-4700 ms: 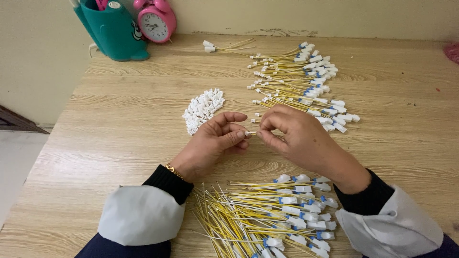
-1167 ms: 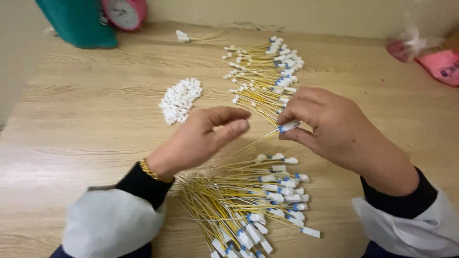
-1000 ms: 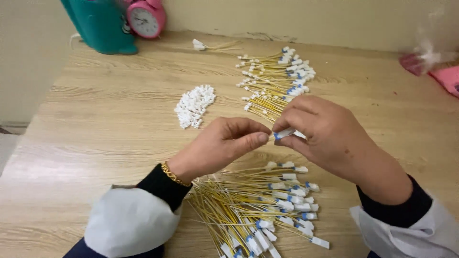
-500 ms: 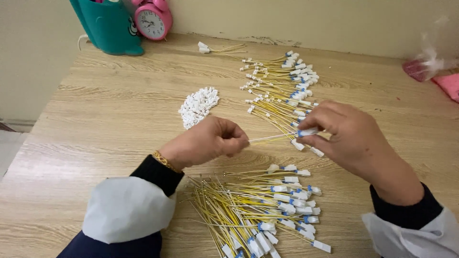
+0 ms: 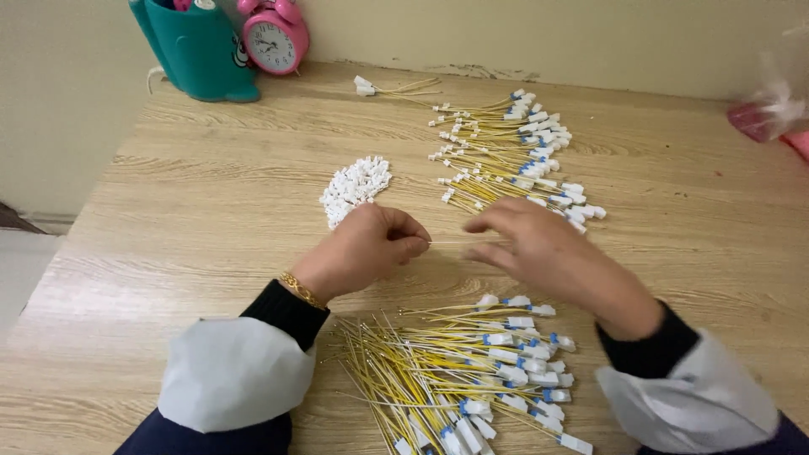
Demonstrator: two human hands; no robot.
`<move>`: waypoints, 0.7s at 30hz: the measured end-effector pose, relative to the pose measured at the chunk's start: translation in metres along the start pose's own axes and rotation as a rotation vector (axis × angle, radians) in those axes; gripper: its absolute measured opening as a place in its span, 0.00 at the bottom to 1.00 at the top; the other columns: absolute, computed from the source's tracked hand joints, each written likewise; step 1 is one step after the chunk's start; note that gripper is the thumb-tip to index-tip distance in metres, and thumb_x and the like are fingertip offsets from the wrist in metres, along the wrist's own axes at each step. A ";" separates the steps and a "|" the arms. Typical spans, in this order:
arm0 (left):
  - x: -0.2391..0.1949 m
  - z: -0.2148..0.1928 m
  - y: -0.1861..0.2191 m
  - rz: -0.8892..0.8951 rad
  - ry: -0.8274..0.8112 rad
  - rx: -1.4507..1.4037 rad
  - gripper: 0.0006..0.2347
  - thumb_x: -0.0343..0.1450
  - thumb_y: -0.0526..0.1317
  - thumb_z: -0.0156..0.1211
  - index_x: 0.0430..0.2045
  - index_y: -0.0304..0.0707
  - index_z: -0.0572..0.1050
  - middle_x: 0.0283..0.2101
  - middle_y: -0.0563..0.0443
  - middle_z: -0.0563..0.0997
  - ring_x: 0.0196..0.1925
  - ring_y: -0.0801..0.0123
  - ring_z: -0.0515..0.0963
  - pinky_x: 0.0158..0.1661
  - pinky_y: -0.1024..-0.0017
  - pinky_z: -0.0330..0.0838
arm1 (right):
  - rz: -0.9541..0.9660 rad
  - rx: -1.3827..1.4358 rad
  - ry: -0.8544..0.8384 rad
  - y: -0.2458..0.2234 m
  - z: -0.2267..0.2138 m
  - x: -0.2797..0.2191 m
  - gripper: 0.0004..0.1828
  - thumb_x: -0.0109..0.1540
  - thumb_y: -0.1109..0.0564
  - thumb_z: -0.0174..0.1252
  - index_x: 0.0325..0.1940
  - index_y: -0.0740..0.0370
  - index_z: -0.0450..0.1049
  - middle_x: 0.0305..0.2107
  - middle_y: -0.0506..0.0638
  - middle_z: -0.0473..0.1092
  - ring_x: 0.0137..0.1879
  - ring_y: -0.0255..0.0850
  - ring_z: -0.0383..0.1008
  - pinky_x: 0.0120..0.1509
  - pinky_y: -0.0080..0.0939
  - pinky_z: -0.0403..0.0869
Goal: Assembling small white plastic connectors onto the ends of yellow wires at a workstation.
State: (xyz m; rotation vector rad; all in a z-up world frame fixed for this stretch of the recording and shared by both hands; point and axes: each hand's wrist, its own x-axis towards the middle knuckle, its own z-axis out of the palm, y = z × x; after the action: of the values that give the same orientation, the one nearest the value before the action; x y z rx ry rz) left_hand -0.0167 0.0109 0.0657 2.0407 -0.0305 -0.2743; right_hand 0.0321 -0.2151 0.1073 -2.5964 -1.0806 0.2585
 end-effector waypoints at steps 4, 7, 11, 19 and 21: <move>-0.002 0.003 0.005 0.080 0.055 0.174 0.11 0.66 0.41 0.59 0.38 0.38 0.81 0.35 0.40 0.84 0.42 0.50 0.84 0.41 0.61 0.77 | -0.060 0.145 0.001 -0.013 0.017 0.025 0.11 0.62 0.50 0.56 0.43 0.57 0.77 0.36 0.55 0.74 0.48 0.53 0.76 0.52 0.51 0.73; 0.003 0.007 -0.004 0.107 0.116 0.247 0.09 0.66 0.42 0.60 0.35 0.43 0.82 0.33 0.46 0.85 0.41 0.55 0.84 0.41 0.64 0.77 | 0.028 0.289 -0.043 -0.016 0.024 0.030 0.10 0.62 0.52 0.55 0.39 0.56 0.79 0.31 0.54 0.77 0.43 0.49 0.79 0.49 0.47 0.74; 0.007 0.008 -0.009 0.073 0.153 0.169 0.07 0.65 0.40 0.63 0.34 0.43 0.82 0.31 0.50 0.84 0.38 0.62 0.85 0.39 0.70 0.78 | 0.142 0.430 -0.060 -0.011 0.029 0.033 0.10 0.61 0.53 0.57 0.38 0.55 0.82 0.30 0.51 0.80 0.40 0.43 0.80 0.48 0.43 0.75; 0.008 -0.031 -0.017 0.091 0.312 0.045 0.12 0.69 0.40 0.59 0.45 0.42 0.78 0.40 0.43 0.83 0.42 0.56 0.84 0.46 0.59 0.75 | 0.228 0.586 0.048 0.010 0.041 0.035 0.06 0.57 0.54 0.62 0.33 0.57 0.82 0.23 0.49 0.77 0.33 0.36 0.74 0.43 0.39 0.73; 0.010 -0.050 -0.031 -0.020 0.512 0.266 0.10 0.68 0.43 0.61 0.42 0.57 0.78 0.38 0.60 0.84 0.44 0.67 0.82 0.44 0.67 0.74 | 0.272 0.592 0.044 0.016 0.044 0.037 0.07 0.57 0.53 0.62 0.33 0.57 0.82 0.22 0.50 0.77 0.31 0.38 0.76 0.42 0.38 0.73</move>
State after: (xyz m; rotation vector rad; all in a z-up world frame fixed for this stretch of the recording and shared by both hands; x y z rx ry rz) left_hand 0.0006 0.0674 0.0585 2.3211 0.2841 0.2591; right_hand 0.0559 -0.1900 0.0587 -2.1815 -0.5214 0.4959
